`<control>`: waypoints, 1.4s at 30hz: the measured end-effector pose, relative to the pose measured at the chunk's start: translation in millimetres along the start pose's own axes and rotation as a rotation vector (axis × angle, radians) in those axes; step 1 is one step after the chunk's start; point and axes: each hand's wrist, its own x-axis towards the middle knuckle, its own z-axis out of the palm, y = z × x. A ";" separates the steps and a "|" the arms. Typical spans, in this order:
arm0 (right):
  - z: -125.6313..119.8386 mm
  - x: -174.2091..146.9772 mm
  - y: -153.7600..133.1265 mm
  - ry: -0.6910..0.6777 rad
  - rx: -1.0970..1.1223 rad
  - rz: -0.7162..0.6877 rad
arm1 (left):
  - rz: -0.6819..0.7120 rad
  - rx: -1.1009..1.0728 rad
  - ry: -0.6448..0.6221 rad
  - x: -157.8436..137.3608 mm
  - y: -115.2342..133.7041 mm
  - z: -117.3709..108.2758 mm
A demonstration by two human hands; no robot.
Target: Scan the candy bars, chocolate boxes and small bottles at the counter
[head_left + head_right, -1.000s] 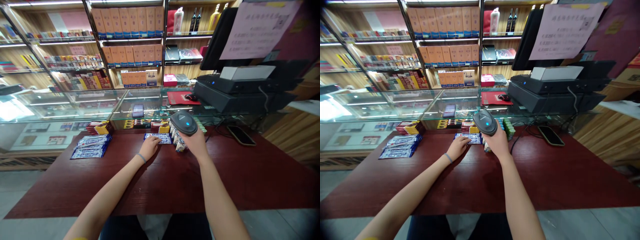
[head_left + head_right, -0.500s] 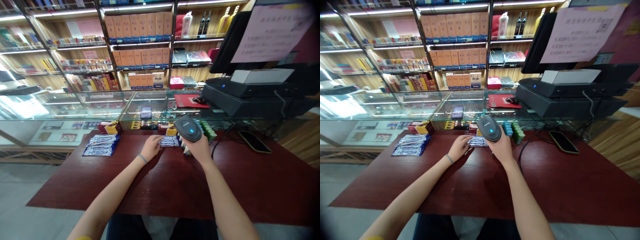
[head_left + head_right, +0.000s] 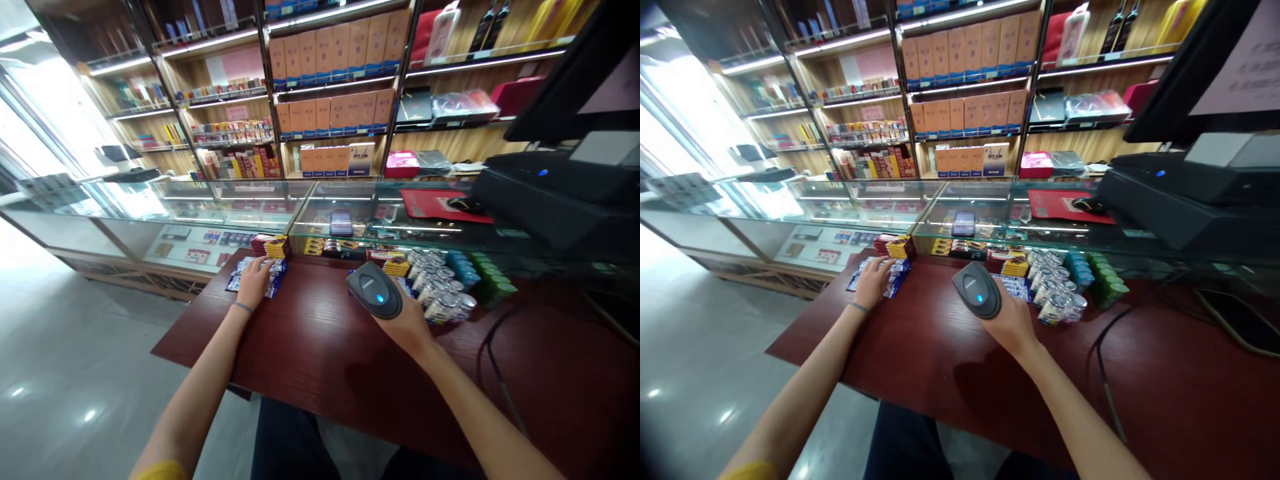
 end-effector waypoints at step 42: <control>13.7 -11.4 -12.8 -0.345 -0.094 -0.066 | -0.904 -1.742 -0.341 -4.6 69.9 1.2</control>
